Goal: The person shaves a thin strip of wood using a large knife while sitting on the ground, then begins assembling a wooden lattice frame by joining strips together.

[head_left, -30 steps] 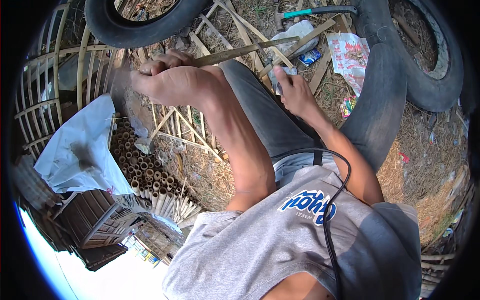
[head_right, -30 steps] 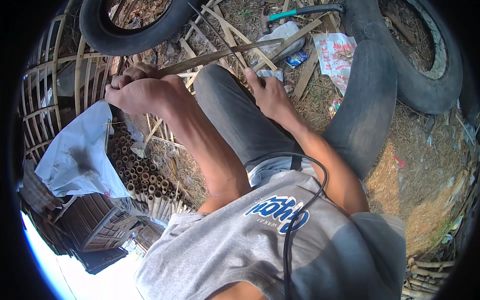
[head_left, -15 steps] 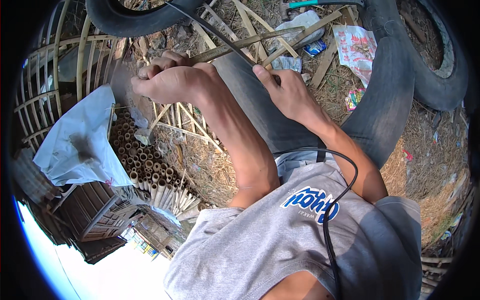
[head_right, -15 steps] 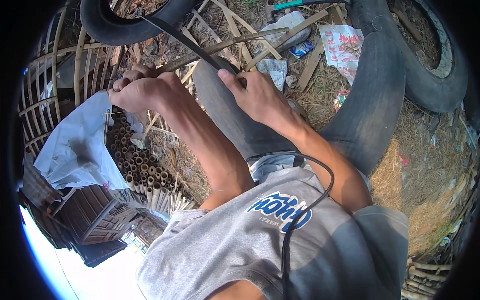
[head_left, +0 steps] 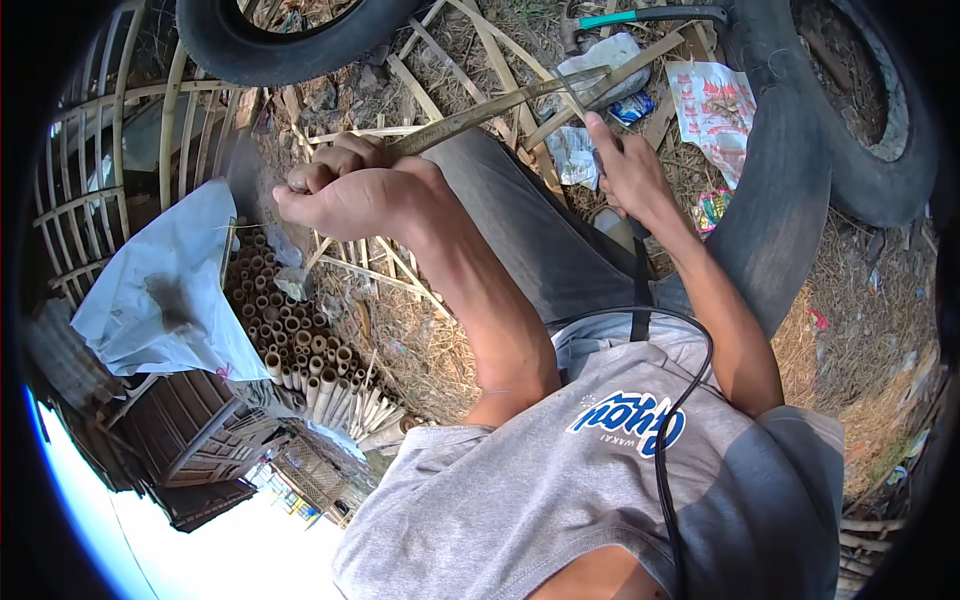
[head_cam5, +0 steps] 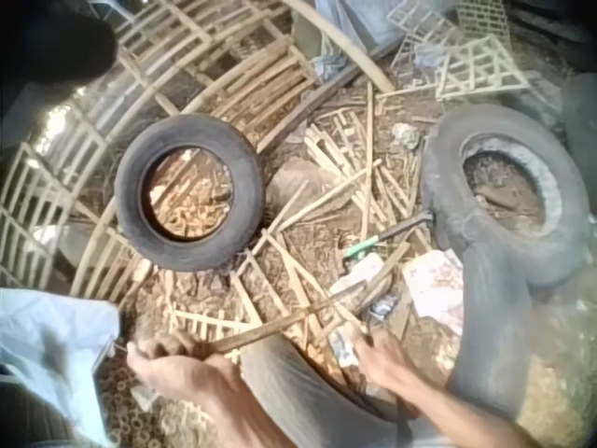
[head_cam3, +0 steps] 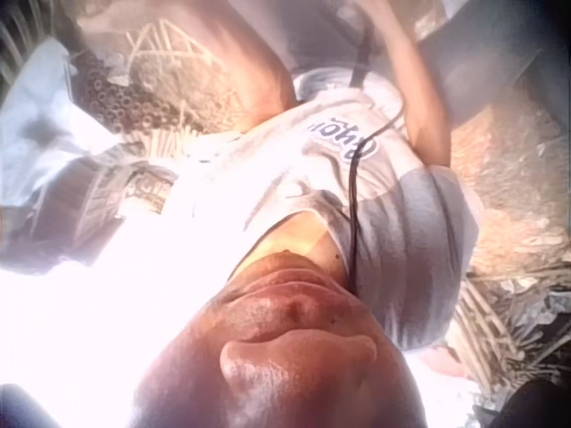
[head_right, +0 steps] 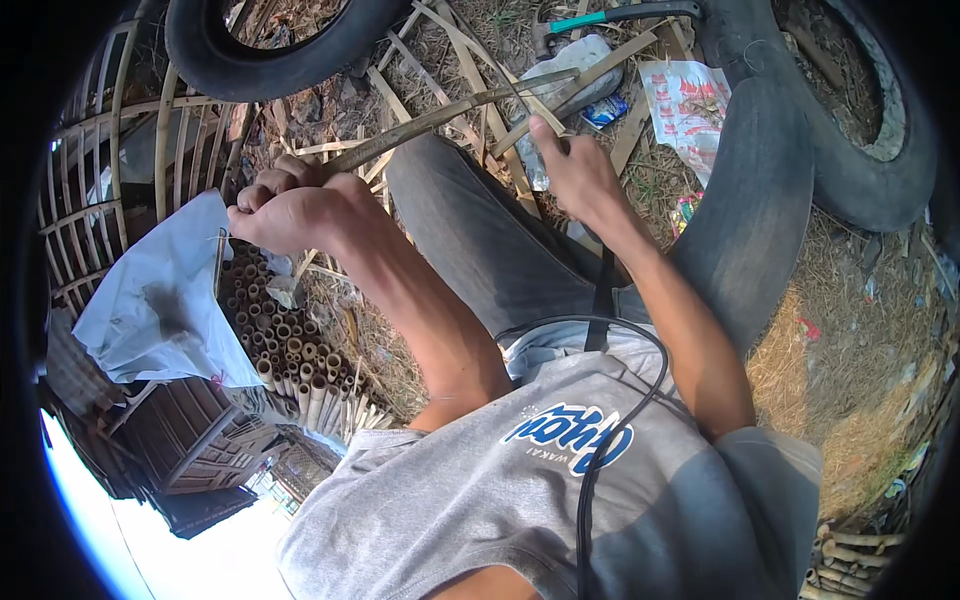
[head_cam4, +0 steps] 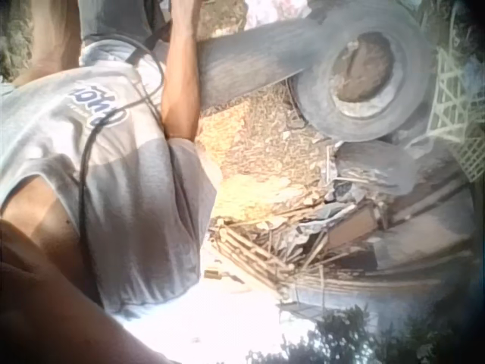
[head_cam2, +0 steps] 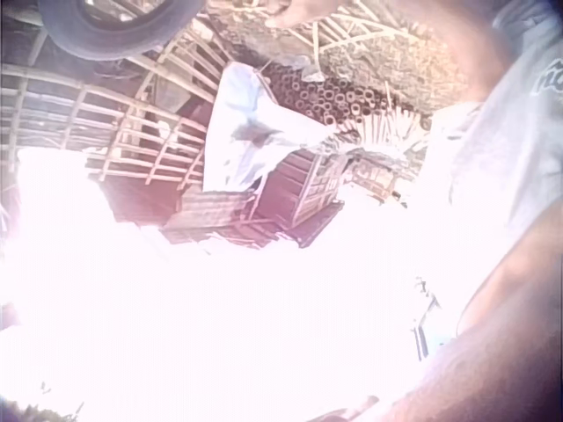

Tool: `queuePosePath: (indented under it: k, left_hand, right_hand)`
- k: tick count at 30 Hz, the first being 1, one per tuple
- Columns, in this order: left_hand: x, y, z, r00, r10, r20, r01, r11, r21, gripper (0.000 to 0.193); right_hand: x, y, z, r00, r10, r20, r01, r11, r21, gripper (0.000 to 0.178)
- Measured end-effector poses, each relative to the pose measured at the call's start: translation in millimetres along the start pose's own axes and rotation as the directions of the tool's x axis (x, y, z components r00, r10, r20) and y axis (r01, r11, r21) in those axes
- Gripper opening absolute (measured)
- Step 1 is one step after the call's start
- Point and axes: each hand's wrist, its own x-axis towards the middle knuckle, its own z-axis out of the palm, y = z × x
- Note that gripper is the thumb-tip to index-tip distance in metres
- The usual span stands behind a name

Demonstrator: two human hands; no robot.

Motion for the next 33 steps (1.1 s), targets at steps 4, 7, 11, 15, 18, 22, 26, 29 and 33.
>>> queuePosePath:
  k: [4, 7, 11, 15, 18, 22, 26, 29, 33]
  left_hand:
    - [2.3, -0.2, 8.8, 1.000, 0.014, 0.028, -0.014, 1.000, 0.014, 0.044]
    - [-3.5, -9.3, 11.7, 1.000, -0.016, -0.024, 0.016, 1.000, -0.004, 0.046]
    - [14.0, -11.5, -2.9, 0.977, -0.113, -0.181, 0.127, 0.990, 0.065, 0.048]
    - [19.9, -12.6, -11.5, 0.996, -0.020, -0.088, 0.026, 0.997, 0.067, 0.048]
    - [17.2, -8.2, -3.9, 0.996, -0.006, -0.086, 0.017, 0.992, 0.127, 0.048]
    - [-2.3, -4.7, 11.0, 0.999, 0.035, -0.004, -0.034, 0.990, 0.140, 0.045]
    - [11.7, -12.1, 5.1, 0.995, 0.008, -0.102, 0.001, 0.996, 0.091, 0.032]
    - [11.0, -6.1, 7.6, 0.995, 0.009, -0.095, -0.002, 0.997, 0.080, 0.031]
    - [13.4, -14.8, 9.8, 0.996, -0.019, -0.089, 0.026, 0.997, 0.079, 0.030]
  right_hand:
    - [-72.2, -89.4, 20.0, 0.865, -0.501, 0.008, 0.497, 0.861, 0.108, 0.063]
    - [-67.5, -86.8, 13.7, 0.808, -0.588, 0.017, 0.588, 0.808, 0.026, 0.059]
    - [-16.9, -23.0, 21.1, 0.997, -0.080, 0.008, 0.081, 0.995, -0.063, 0.066]
    - [-39.3, -63.1, 35.6, 0.910, -0.412, -0.053, 0.410, 0.911, -0.045, 0.063]
    - [-71.7, -90.2, 28.9, 0.815, -0.580, 0.002, 0.580, 0.815, -0.013, 0.055]
    - [-13.4, -3.3, 24.3, 0.928, -0.359, -0.097, 0.334, 0.920, -0.206, 0.060]
    - [-36.9, -56.7, 20.6, 0.923, -0.377, -0.076, 0.370, 0.925, -0.085, 0.057]
    - [-66.3, -74.2, 18.1, 0.825, -0.564, -0.036, 0.561, 0.825, -0.069, 0.053]
    - [-25.8, -19.4, 14.1, 0.922, -0.377, -0.088, 0.364, 0.921, -0.138, 0.059]
